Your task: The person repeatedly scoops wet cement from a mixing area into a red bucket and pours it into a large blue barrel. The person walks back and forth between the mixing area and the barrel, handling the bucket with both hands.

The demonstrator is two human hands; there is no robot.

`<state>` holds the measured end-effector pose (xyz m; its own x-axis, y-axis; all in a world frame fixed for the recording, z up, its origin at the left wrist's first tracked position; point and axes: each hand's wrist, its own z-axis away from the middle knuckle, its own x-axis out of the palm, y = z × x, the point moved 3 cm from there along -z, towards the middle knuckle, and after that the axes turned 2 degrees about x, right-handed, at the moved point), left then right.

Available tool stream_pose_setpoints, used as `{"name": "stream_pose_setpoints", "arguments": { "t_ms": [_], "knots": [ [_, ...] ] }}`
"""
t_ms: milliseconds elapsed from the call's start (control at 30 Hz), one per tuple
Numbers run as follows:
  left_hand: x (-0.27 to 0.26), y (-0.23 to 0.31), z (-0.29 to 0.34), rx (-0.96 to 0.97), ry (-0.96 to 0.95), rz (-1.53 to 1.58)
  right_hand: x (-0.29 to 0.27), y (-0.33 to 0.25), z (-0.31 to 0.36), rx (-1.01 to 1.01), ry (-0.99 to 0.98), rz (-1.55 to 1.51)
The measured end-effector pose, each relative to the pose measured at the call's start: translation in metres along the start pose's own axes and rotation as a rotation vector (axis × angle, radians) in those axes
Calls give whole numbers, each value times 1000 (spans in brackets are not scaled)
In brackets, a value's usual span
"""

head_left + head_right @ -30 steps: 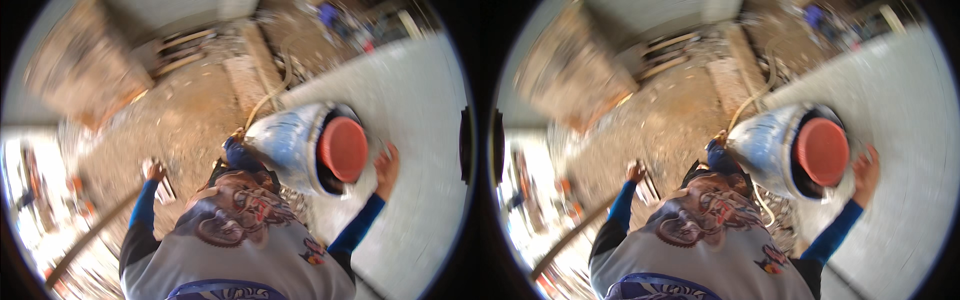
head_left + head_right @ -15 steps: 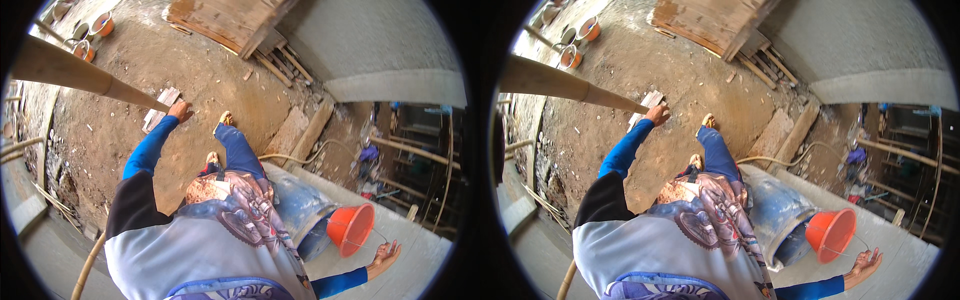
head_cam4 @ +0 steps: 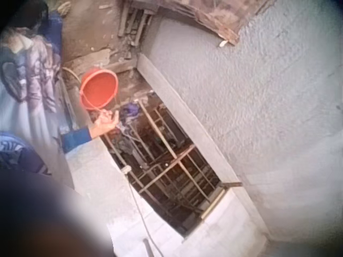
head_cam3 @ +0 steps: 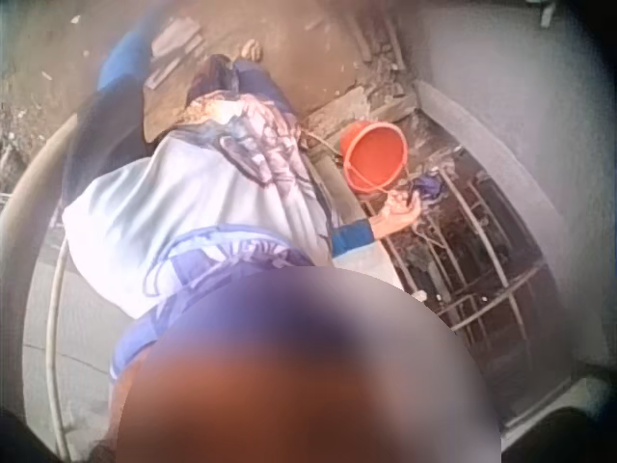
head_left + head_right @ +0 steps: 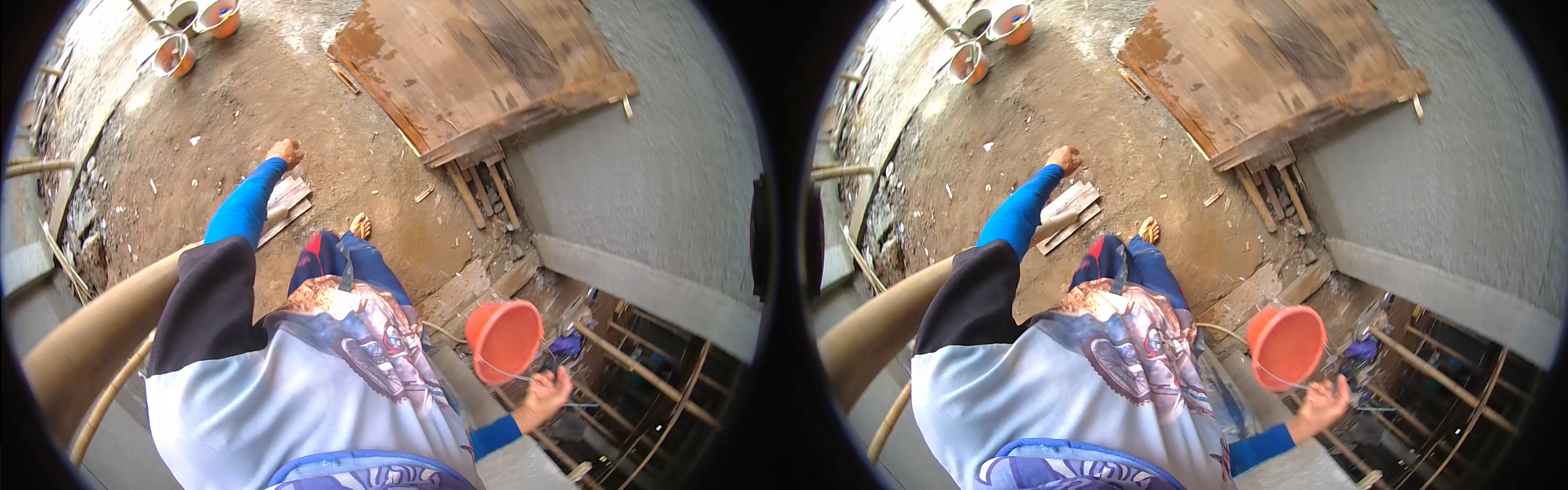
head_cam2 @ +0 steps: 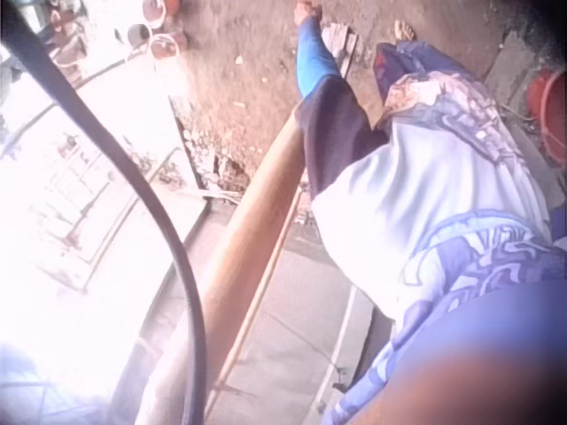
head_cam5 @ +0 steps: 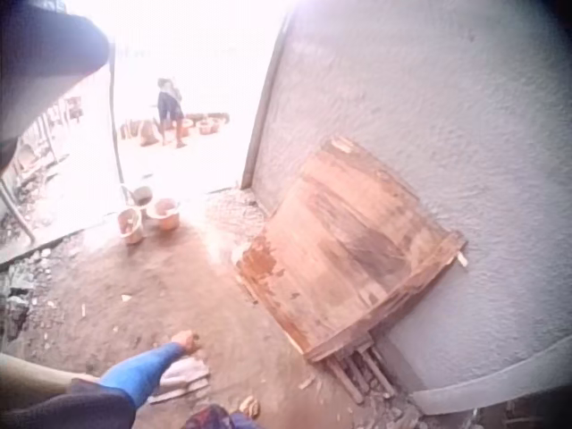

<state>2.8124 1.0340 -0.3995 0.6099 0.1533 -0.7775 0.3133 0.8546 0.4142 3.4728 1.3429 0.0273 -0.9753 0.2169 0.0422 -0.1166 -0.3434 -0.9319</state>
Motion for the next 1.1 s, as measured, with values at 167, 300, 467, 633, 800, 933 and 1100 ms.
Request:
{"name": "stream_pose_setpoints", "arguments": {
  "t_ms": [167, 300, 467, 633, 800, 933, 1100],
  "knots": [
    [-28, -89, 14, -277, 40, 145, 199, 91, -54, 205, -133, 53],
    [-35, -158, 28, -468, 125, 251, 376, 163, -84, 300, -260, 175],
    [-43, -228, 26, -670, 124, 445, 605, 217, -72, 386, -367, 286],
    [-157, -266, -48, -753, 149, 526, 846, 263, -43, 455, -530, 335],
    [-308, -324, -156, -692, 345, 546, 1075, 292, 17, 477, -559, 270],
    [-412, -390, -246, -688, 456, 536, 1254, 319, 70, 478, -676, 263],
    [-441, -455, -288, -942, 626, 535, 1463, 353, 122, 518, -693, 360]
  ]
}}
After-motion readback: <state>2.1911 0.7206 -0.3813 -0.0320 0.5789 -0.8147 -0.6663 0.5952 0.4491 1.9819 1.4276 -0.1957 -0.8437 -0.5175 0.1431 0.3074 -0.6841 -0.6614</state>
